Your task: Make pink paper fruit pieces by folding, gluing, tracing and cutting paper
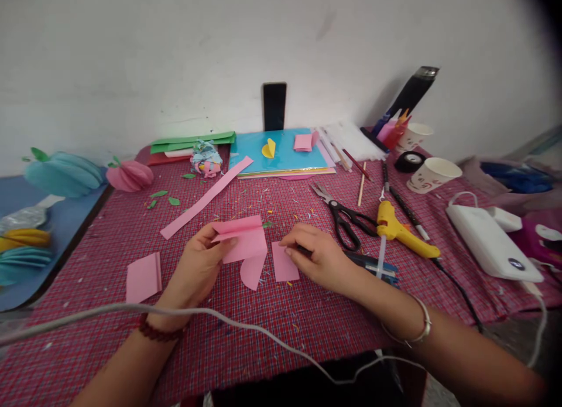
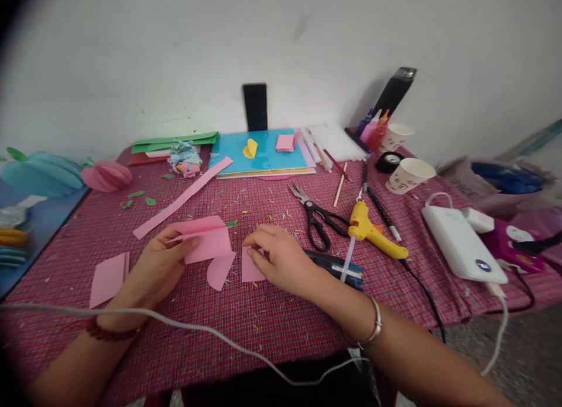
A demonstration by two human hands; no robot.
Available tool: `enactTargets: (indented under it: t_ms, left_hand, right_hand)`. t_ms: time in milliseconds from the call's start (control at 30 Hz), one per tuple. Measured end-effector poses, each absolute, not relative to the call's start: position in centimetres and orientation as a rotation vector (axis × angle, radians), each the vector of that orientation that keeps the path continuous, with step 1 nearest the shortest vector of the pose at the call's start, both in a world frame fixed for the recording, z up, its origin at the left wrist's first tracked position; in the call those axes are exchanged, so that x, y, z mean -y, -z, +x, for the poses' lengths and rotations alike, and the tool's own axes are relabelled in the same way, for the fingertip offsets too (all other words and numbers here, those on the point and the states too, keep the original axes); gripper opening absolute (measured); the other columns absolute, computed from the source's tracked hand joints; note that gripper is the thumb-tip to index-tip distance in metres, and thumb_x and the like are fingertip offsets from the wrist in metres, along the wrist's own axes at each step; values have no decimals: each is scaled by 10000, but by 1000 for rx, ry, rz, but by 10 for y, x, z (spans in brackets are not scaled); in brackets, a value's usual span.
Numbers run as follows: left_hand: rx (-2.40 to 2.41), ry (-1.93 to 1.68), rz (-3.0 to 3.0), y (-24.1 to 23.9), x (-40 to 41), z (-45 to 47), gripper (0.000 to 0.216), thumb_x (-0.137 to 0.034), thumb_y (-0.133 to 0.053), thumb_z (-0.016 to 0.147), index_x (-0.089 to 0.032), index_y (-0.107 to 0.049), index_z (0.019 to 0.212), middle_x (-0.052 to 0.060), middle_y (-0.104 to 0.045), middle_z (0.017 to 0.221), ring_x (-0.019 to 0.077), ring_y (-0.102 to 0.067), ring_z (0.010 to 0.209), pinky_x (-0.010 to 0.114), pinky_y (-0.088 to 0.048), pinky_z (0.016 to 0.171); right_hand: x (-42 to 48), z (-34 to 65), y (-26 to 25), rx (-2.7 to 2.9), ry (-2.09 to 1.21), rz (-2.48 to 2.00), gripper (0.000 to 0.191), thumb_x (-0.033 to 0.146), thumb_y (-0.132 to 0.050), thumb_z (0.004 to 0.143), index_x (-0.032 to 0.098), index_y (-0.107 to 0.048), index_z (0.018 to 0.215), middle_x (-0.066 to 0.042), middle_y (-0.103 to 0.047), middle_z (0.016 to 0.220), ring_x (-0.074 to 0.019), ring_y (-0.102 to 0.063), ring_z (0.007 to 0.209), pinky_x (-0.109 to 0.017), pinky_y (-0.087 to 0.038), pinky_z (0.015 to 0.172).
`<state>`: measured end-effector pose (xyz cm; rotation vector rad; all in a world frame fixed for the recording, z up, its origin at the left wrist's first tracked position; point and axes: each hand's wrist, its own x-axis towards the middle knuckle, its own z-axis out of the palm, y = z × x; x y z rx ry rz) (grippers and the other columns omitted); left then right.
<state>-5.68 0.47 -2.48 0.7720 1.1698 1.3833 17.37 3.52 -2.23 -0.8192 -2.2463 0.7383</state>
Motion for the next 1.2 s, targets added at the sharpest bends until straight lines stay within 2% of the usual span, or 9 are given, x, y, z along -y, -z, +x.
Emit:
enactTargets:
  t_ms: [433, 733, 800, 867, 1000, 1100, 1200]
  left_hand:
    - [-1078, -1306, 616, 26, -5, -49, 281, -115, -806, 579, -146, -727, 846, 32, -739, 821, 120, -666, 703, 180, -548, 633]
    - [-1231, -1465, 446, 22, -10, -62, 122, -143, -759, 650, -126, -639, 660, -7, -678, 624, 85, -612, 536, 145, -516, 492]
    - [-1243, -1462, 427, 18, -9, -65, 84, -147, -724, 687, -118, -644, 680, 1, -672, 614, 93, -610, 516, 158, -521, 481]
    - [-1239, -1453, 358, 13, -8, -65, 21, -128, -660, 738, -107, -662, 744, 25, -698, 668, 114, -638, 553, 195, -557, 533]
    - [-1225, -1437, 152, -1, -8, -59, 138, -65, -527, 805, -87, -659, 775, 68, -723, 714, 140, -671, 601, 244, -586, 606]
    - [-1197, -1417, 129, -12, -8, -49, 155, -76, -510, 811, -92, -657, 767, 81, -719, 685, 155, -669, 578, 256, -580, 575]
    - [-1129, -1415, 160, -21, -5, -37, 127, -84, -542, 786, -113, -656, 739, 65, -710, 653, 156, -663, 567, 249, -569, 572]
  right_hand:
    - [-37, 175, 22, 2240, -653, -780, 127, 108, -498, 869, 168, -607, 895, -22, -581, 773, -141, -541, 751, -290, -416, 702]
    - [-37, 180, 22, 2279, -685, -784, 138, 121, -496, 886, 166, -619, 930, -32, -591, 809, -144, -541, 766, -292, -421, 706]
    - [-37, 180, 23, 2291, -681, -776, 140, 123, -499, 888, 160, -623, 942, -32, -591, 810, -142, -538, 760, -293, -419, 704]
    - [-38, 179, 23, 2297, -683, -777, 140, 127, -499, 889, 151, -627, 939, -36, -590, 801, -144, -539, 750, -296, -418, 702]
    - [-38, 175, 17, 2272, -718, -795, 136, 115, -503, 874, 153, -630, 907, -34, -595, 791, -149, -548, 757, -302, -417, 712]
    - [-36, 172, 6, 2193, -824, -800, 122, 108, -512, 857, 159, -622, 872, -24, -603, 789, -144, -554, 762, -299, -419, 725]
    - [-31, 171, -7, 2054, -1020, -818, 86, 175, -554, 848, 155, -607, 914, -27, -618, 817, -145, -570, 768, -295, -437, 721]
